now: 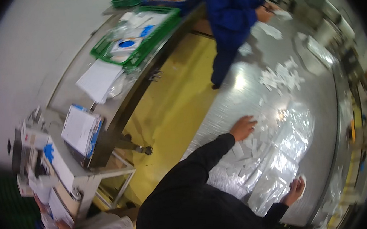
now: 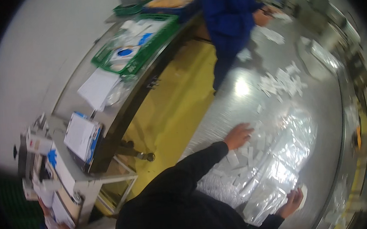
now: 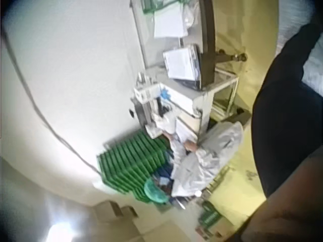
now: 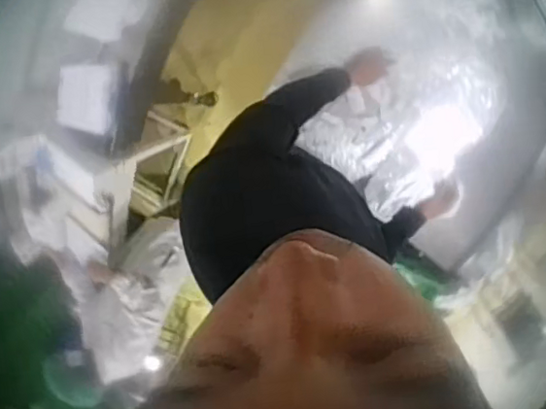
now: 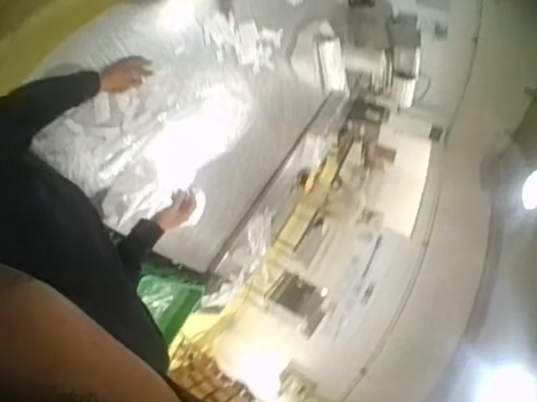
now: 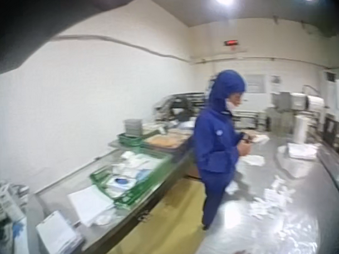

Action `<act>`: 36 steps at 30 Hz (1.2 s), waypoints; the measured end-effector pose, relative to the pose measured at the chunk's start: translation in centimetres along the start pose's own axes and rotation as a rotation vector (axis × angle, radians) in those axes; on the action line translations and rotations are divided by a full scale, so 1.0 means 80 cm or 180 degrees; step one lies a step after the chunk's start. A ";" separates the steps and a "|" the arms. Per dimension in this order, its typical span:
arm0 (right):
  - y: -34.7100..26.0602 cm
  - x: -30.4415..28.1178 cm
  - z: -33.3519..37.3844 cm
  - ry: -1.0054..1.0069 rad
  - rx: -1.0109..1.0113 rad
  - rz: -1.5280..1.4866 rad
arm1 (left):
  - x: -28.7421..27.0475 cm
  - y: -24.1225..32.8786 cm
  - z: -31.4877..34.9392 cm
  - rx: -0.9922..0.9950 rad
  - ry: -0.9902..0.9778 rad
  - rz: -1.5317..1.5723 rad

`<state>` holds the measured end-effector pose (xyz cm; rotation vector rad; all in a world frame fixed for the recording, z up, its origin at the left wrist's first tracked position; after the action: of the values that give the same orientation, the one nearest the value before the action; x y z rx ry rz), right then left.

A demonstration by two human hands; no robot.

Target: The person stands at a stainless steel table in a production facility, repeatedly picking up small white labels and applying them to clear plastic bags. The person handles the labels one at a time, peeling them and smoothing them onto the bags, while other workers perform similar tasks in the background.

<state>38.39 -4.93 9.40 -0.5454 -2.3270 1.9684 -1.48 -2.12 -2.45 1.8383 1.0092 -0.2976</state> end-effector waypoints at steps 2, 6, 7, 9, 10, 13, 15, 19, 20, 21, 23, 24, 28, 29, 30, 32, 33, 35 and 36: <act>0.003 0.012 -0.013 -0.0192 0.0047 0.0016 | -0.013 0.004 0.001 -0.0303 0.0186 0.0134; -0.004 0.052 -0.009 -0.0461 0.0120 -0.0137 | -0.050 0.017 -0.002 -0.0879 0.0725 0.0605; -0.005 0.064 -0.005 -0.0536 0.0107 -0.0181 | -0.062 0.025 0.001 -0.0997 0.0932 0.0695; -0.012 0.104 0.011 -0.1028 0.0082 -0.0251 | -0.072 0.055 0.012 -0.1353 0.0918 0.1496; -0.019 0.124 0.025 -0.1248 0.0098 -0.0062 | -0.074 0.073 0.020 -0.1521 0.0882 0.1898; -0.056 0.189 0.078 -0.1614 -0.0112 -0.0016 | -0.083 0.138 0.052 -0.1166 0.0535 0.2317; -0.070 0.215 0.103 -0.1805 0.0069 -0.0347 | -0.088 0.162 0.079 -0.0965 0.0614 0.2014; -0.049 0.223 0.118 -0.2121 0.0168 -0.0263 | -0.099 0.181 0.121 -0.1137 0.0630 0.1884; -0.051 0.225 0.121 -0.2171 0.0162 -0.0147 | -0.100 0.183 0.128 -0.1098 0.0657 0.1816; -0.054 0.226 0.125 -0.2208 0.0255 -0.0206 | -0.102 0.183 0.134 -0.1059 0.0681 0.1748; -0.061 0.228 0.134 -0.2275 0.0439 -0.0320 | -0.107 0.185 0.140 -0.0907 0.0715 0.1652; -0.058 0.228 0.136 -0.2356 0.0533 -0.0342 | -0.110 0.186 0.141 -0.0830 0.0732 0.1606; -0.027 0.221 0.147 -0.2385 0.1253 -0.0677 | -0.121 0.192 0.141 -0.0680 0.0662 0.1659; -0.025 0.223 0.152 -0.2311 0.1519 -0.0825 | -0.121 0.193 0.141 -0.0642 0.0655 0.1692; -0.030 0.225 0.161 -0.2308 0.1794 -0.0960 | -0.122 0.194 0.142 -0.0604 0.0648 0.1724; -0.022 0.226 0.166 -0.2226 0.2341 -0.1171 | -0.123 0.195 0.145 -0.0587 0.0669 0.1794; -0.018 0.226 0.169 -0.2177 0.2613 -0.1277 | -0.124 0.195 0.146 -0.0577 0.0677 0.1831; 0.009 0.218 0.154 -0.2433 0.2271 -0.1134 | -0.123 0.194 0.147 -0.0631 0.0559 0.1924; 0.010 0.218 0.152 -0.2572 0.2104 -0.1052 | -0.123 0.193 0.148 -0.0670 0.0510 0.1965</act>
<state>19.11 -11.22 2.97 0.7427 -1.6221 2.8591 6.57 -19.83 7.47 1.8961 0.5082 0.3204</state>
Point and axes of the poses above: each hand's wrist, its own z-axis away from the middle knuckle, its own x-axis out of the palm, y = z × x, the point moved 6 cm from there along -z, towards the middle knuckle, and after that the axes turned 6 degrees about y, right-handed, at the moved point
